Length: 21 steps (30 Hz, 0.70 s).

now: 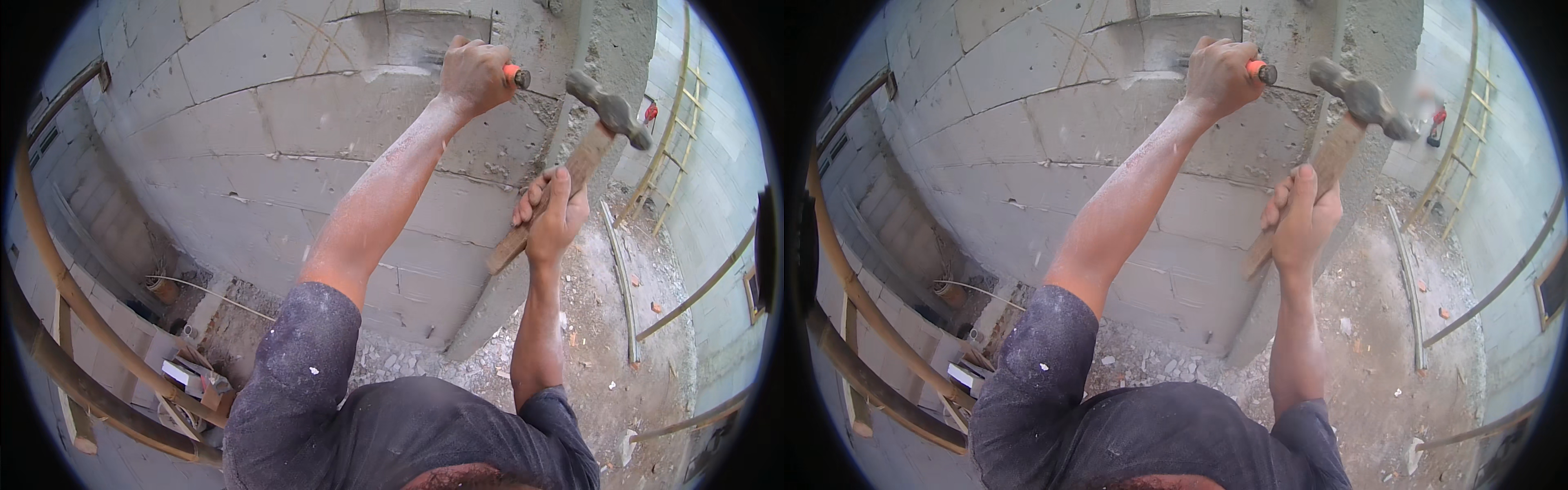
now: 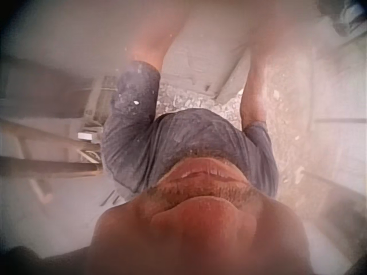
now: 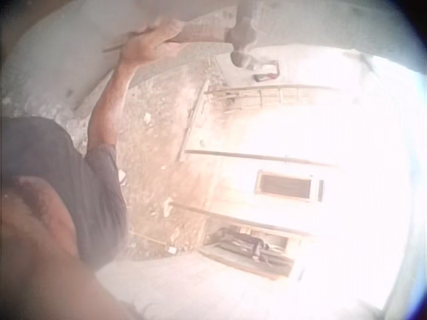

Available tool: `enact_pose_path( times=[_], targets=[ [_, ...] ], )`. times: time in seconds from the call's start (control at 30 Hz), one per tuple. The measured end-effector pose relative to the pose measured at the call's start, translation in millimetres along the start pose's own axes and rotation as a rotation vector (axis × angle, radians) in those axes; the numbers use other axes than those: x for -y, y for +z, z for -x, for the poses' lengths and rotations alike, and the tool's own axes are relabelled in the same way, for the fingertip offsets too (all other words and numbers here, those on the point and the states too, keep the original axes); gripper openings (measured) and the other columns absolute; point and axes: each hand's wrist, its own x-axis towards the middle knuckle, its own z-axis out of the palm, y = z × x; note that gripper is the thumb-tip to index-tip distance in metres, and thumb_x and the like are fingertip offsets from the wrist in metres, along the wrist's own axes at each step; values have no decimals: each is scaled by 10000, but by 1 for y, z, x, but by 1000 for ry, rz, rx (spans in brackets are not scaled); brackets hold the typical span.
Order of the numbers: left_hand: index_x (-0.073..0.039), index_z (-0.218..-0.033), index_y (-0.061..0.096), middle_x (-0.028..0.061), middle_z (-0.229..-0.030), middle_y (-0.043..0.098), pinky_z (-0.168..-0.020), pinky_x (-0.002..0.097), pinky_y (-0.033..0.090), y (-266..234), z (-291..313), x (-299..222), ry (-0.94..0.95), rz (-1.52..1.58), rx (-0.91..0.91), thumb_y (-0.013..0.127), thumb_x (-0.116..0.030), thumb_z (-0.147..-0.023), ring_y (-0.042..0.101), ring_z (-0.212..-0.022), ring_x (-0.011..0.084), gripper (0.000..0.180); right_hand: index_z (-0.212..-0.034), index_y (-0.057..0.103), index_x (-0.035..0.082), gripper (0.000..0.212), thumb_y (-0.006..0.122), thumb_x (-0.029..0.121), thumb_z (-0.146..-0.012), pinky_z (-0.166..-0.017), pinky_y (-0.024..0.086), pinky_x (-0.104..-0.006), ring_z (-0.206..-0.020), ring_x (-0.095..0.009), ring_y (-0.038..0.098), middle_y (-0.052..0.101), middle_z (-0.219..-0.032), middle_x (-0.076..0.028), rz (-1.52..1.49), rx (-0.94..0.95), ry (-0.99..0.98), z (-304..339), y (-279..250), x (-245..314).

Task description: The person uses a hammer and a chisel to chip away at a concrete block wall in an active work zone.

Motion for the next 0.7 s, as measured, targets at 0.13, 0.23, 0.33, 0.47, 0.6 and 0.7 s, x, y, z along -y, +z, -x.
enact_pose_path(
  times=[0.13, 0.23, 0.33, 0.47, 0.6, 0.7],
  targets=[
    [-130, -655, 586, 66, -622, 627, -693, 429, 442, 5, -2, -10, -1, 22, 8, 710, -321, -813, 641, -655, 275, 278, -962, 470, 37, 276, 511, 286, -1072, -403, 400, -267, -456, -90, 470, 489, -654, -9, -5, -70, -114, -1, 4, -16],
    [-131, -662, 594, 65, -632, 637, -701, 430, 446, 5, 2, -1, -1, -44, 36, 701, -333, -830, 642, -657, 274, 283, -977, 471, 19, 271, 515, 270, -1070, -397, 399, -256, -447, -90, 467, 484, -637, -10, 85, 99, 156, -11, -5, -5],
    [-131, -675, 600, 61, -640, 642, -703, 431, 449, 7, 1, 1, 13, -75, 8, 707, -324, -821, 647, -667, 273, 264, -984, 468, 20, 254, 509, 255, -1072, -395, 399, -257, -445, -88, 464, 470, -627, -3, -7, -71, -7, 2, -3, -8],
    [-131, -676, 598, 60, -652, 647, -722, 434, 452, 8, 0, -4, -12, -55, 52, 720, -321, -804, 661, -706, 275, 259, -996, 466, 21, 245, 485, 251, -1077, -393, 404, -264, -450, -90, 470, 479, -646, -13, 79, 46, 48, -6, 5, -28],
    [-131, -678, 593, 57, -668, 654, -743, 435, 451, 1, 1, -2, -23, -67, 32, 724, -309, -792, 666, -732, 277, 249, -981, 456, 22, 238, 489, 239, -1075, -396, 416, -276, -450, -90, 462, 476, -648, -9, -14, -42, 47, -2, -3, -12],
    [-131, -684, 591, 53, -675, 654, -748, 435, 450, 5, 1, -10, -10, -52, 66, 721, -288, -784, 660, -732, 281, 228, -959, 452, 29, 252, 481, 249, -1078, -397, 419, -277, -455, -91, 466, 477, -650, -11, -187, -169, -196, -3, 9, -41]
  ],
)
